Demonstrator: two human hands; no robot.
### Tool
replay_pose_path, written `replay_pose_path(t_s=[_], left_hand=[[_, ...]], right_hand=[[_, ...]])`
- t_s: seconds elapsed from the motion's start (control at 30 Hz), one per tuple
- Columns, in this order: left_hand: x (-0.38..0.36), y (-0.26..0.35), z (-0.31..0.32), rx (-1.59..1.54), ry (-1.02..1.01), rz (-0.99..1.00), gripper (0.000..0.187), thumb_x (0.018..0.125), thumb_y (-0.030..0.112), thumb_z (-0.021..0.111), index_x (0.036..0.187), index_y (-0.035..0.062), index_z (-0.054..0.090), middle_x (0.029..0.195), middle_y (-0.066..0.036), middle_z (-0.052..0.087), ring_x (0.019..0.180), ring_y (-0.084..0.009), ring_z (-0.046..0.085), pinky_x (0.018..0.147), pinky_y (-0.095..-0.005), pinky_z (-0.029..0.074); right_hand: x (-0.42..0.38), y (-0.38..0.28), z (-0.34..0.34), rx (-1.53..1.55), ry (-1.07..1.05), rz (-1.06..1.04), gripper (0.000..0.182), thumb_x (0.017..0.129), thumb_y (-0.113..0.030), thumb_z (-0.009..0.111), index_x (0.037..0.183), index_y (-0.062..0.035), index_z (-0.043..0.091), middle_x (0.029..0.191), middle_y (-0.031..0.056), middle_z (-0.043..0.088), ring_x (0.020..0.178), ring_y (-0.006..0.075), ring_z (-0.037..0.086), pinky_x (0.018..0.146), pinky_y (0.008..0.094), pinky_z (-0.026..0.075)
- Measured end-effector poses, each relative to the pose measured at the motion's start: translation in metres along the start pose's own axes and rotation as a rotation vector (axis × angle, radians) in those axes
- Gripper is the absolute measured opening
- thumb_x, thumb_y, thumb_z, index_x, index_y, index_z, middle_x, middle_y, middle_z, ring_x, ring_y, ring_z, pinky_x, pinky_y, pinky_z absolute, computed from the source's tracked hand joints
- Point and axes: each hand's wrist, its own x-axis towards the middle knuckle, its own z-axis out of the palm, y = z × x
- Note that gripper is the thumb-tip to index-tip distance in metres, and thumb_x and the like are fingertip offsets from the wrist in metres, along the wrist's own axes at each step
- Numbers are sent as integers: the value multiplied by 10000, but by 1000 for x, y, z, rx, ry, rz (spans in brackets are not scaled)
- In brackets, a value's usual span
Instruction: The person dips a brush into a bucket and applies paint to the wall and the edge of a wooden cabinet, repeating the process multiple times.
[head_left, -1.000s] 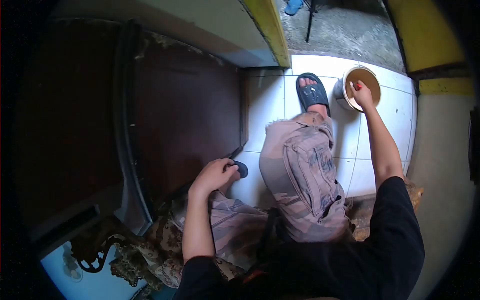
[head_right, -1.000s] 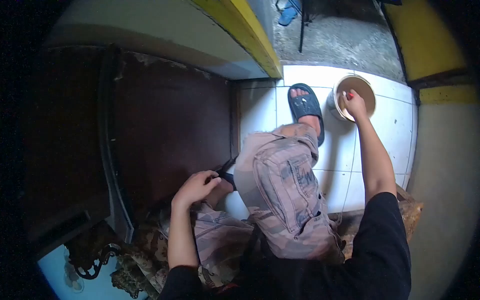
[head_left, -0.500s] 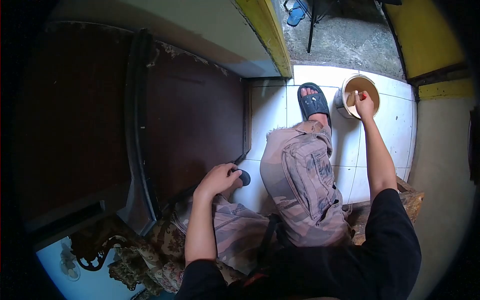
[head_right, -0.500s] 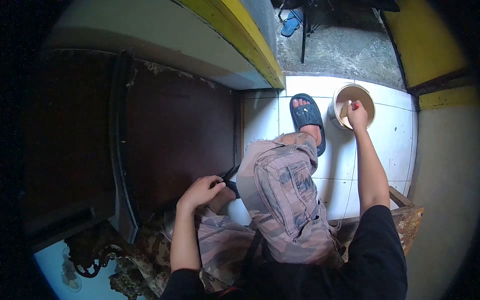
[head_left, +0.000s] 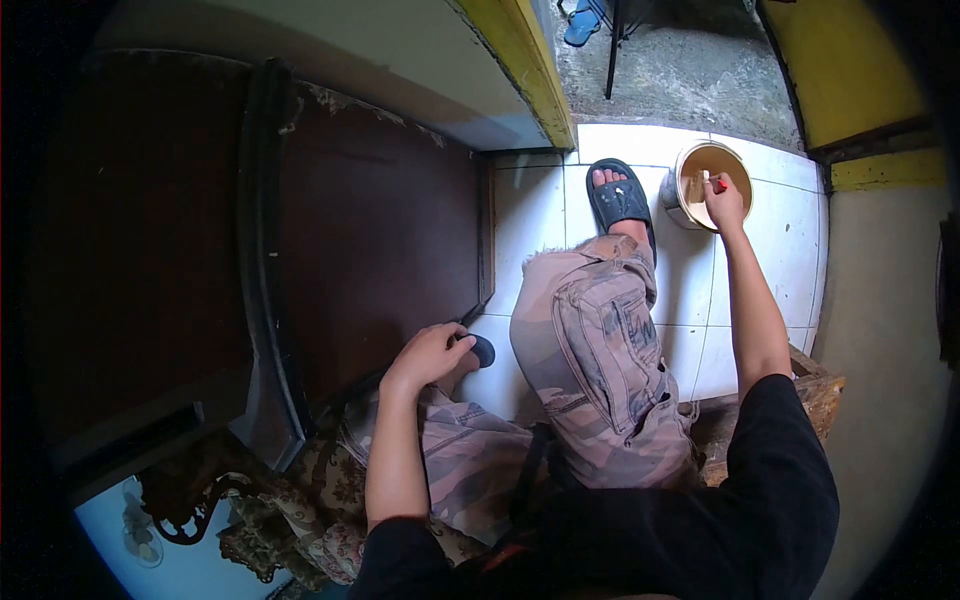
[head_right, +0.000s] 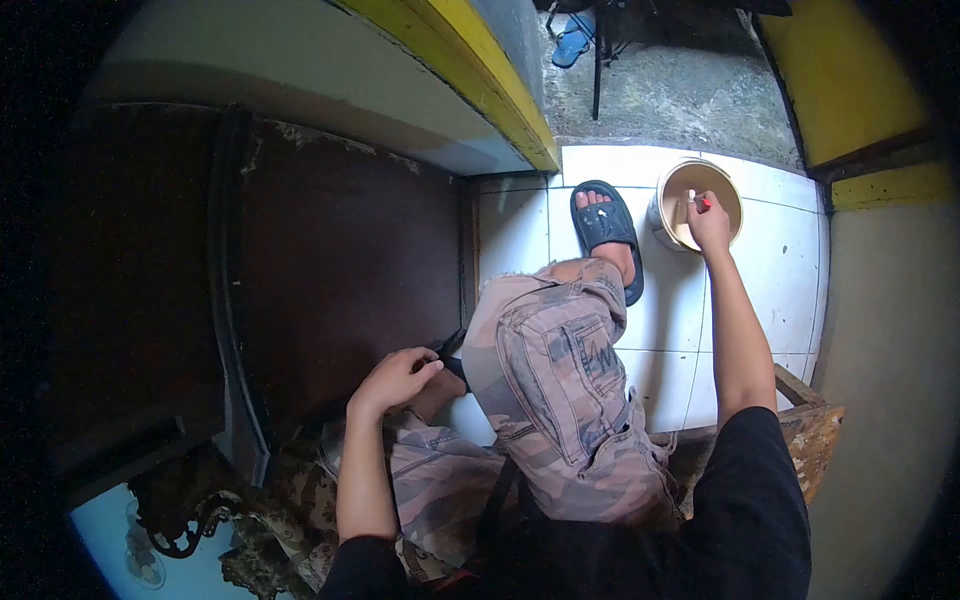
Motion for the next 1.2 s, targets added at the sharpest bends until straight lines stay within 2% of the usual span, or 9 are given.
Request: replay_pose_path(t_s=[0.23, 0.37, 0.4, 0.5, 0.57, 0.63, 0.73, 1.0, 1.2], left_hand=[[1, -3, -2, 0, 1, -3, 403, 862, 346, 540, 1042, -4, 627, 1034, -211, 635, 994, -356, 595, 871, -389, 456], [6, -13, 4, -3, -6, 67, 400, 865, 365, 535, 1009, 7, 636, 1011, -212, 635, 961, -369, 595, 850, -400, 464], [11, -22, 11, -22, 1, 67, 404, 865, 367, 535, 1020, 8, 637, 1006, -210, 638, 958, -361, 598, 844, -400, 467], [10, -26, 13, -55, -49, -33, 409, 866, 363, 533, 1058, 14, 626, 968, -192, 654, 931, -353, 613, 831, -408, 468], [3, -25, 11, -7, 19, -8, 440, 869, 393, 526, 1079, 18, 620, 980, -198, 649, 950, -352, 608, 846, -421, 458], [3, -26, 13, 32, 32, 9, 451, 869, 401, 523, 1094, 21, 616, 996, -206, 644, 971, -368, 596, 855, -431, 454], [9, -26, 16, 32, 6, 32, 455, 875, 402, 513, 1102, 20, 612, 1012, -215, 637, 991, -381, 585, 860, -435, 453], [8, -26, 17, 16, 47, 26, 407, 843, 393, 554, 1018, 36, 642, 1028, -192, 638, 981, -364, 592, 847, -437, 457], [10, -26, 18, 19, 25, 28, 414, 858, 403, 534, 1053, 52, 637, 1023, -204, 637, 971, -378, 589, 853, -433, 453]], right_hand=[[18, 7, 20, -141, -115, -42, 373, 861, -380, 569, 912, -10, 563, 872, 210, 637, 839, 374, 616, 732, 425, 476], [15, 12, 26, -108, -6, -132, 448, 847, -425, 564, 1055, -30, 589, 893, 202, 638, 858, 335, 627, 756, 402, 479], [23, 15, 23, -187, -176, -69, 524, 856, -436, 543, 1202, -43, 560, 1030, 181, 648, 977, 317, 622, 839, 390, 478], [32, 40, 39, -93, -82, -114, 568, 855, -476, 549, 1214, -36, 548, 1025, 183, 650, 963, 327, 624, 833, 395, 478], [28, 27, 34, -195, -187, -117, 506, 889, -449, 516, 1128, -6, 569, 963, 195, 649, 902, 342, 626, 788, 421, 477], [33, 53, 51, -182, -23, -201, 422, 893, -414, 527, 1004, -10, 582, 895, 188, 643, 847, 346, 620, 754, 424, 468], [25, 30, 31, -141, -123, -140, 353, 893, -356, 546, 863, -4, 541, 798, 181, 610, 746, 343, 586, 701, 432, 441], [17, 25, 31, -126, -109, -178, 302, 875, -290, 558, 838, 8, 526, 796, 211, 606, 771, 378, 589, 707, 451, 438], [12, 16, 32, -64, -95, -138, 258, 859, -239, 569, 834, 15, 532, 772, 206, 602, 749, 380, 581, 696, 450, 435]])
